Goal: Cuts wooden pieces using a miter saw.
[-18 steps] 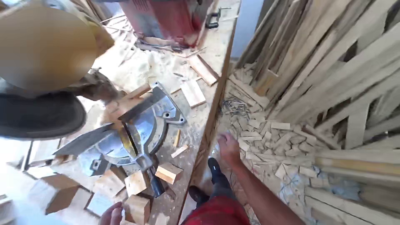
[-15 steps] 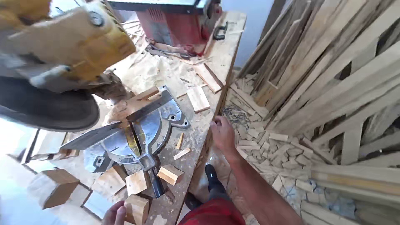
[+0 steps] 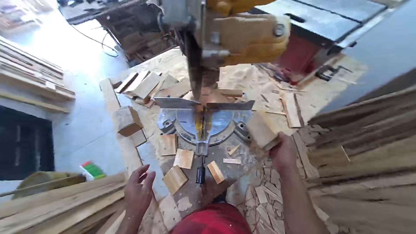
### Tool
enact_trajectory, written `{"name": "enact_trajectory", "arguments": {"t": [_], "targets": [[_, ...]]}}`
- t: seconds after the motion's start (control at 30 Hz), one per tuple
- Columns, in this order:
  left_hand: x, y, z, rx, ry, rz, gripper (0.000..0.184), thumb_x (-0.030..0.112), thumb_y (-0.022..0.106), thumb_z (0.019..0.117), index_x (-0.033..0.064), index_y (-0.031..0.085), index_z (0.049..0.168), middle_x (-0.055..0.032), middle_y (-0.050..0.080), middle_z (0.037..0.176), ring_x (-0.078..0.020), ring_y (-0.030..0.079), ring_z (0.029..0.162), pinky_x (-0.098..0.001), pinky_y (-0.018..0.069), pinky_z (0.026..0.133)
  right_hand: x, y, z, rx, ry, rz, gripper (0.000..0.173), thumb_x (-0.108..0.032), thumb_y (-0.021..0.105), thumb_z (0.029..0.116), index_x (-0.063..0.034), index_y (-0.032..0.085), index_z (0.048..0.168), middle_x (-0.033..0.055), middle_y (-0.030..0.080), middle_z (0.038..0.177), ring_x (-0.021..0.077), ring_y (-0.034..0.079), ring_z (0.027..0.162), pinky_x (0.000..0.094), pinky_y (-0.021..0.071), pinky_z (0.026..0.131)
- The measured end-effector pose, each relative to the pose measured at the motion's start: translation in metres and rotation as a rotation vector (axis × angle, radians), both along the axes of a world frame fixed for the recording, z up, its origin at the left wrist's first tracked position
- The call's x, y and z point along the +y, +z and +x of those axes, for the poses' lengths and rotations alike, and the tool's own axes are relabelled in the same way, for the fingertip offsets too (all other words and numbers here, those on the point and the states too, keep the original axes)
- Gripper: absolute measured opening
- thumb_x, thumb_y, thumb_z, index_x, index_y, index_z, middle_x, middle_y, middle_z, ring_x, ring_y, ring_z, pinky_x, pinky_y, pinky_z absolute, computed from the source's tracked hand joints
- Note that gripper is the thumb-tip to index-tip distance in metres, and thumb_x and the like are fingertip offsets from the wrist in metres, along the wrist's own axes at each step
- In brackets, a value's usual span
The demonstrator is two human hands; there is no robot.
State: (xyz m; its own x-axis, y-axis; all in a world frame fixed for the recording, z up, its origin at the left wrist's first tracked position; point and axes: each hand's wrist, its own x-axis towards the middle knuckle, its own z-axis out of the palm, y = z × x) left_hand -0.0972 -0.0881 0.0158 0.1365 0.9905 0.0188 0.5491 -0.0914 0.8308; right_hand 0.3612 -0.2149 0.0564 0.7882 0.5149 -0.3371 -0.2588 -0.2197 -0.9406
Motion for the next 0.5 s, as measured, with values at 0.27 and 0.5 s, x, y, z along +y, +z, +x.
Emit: {"name": "enact_trajectory", "arguments": {"t": [0.27, 0.5], "targets": [[0.096, 0.037, 0.109, 0.157, -0.426, 0.191, 0.068, 0.042, 0.080, 0.0875, 0.0079, 0.057, 0.142, -0.0156, 0.055, 0.146, -0.0321, 0.054, 0.135, -0.0563, 0.0480, 0.109, 0.152, -0.002, -0.085, 0.463, 0.398, -0.131, 0.081, -0.072, 0.028, 0.1024, -0.0054, 0.045, 0.145, 0.0239, 0.068, 0.116, 0.0336, 0.072, 0.083, 0.0458, 0.0616, 0.067], [0.182, 0.010, 0.169, 0.369, -0.673, 0.162, 0.079, 0.052, 0.083, 0.0811, 0.0264, 0.053, 0.150, -0.0129, 0.043, 0.158, -0.0360, 0.044, 0.144, -0.0607, 0.0419, 0.113, 0.088, 0.161, -0.060, -0.883, 0.347, -0.113, 0.036, -0.035, 0.052, 0.1063, -0.0094, 0.068, 0.125, 0.0049, 0.075, 0.106, 0.0155, 0.074, 0.090, 0.0432, 0.0640, 0.082]]}}
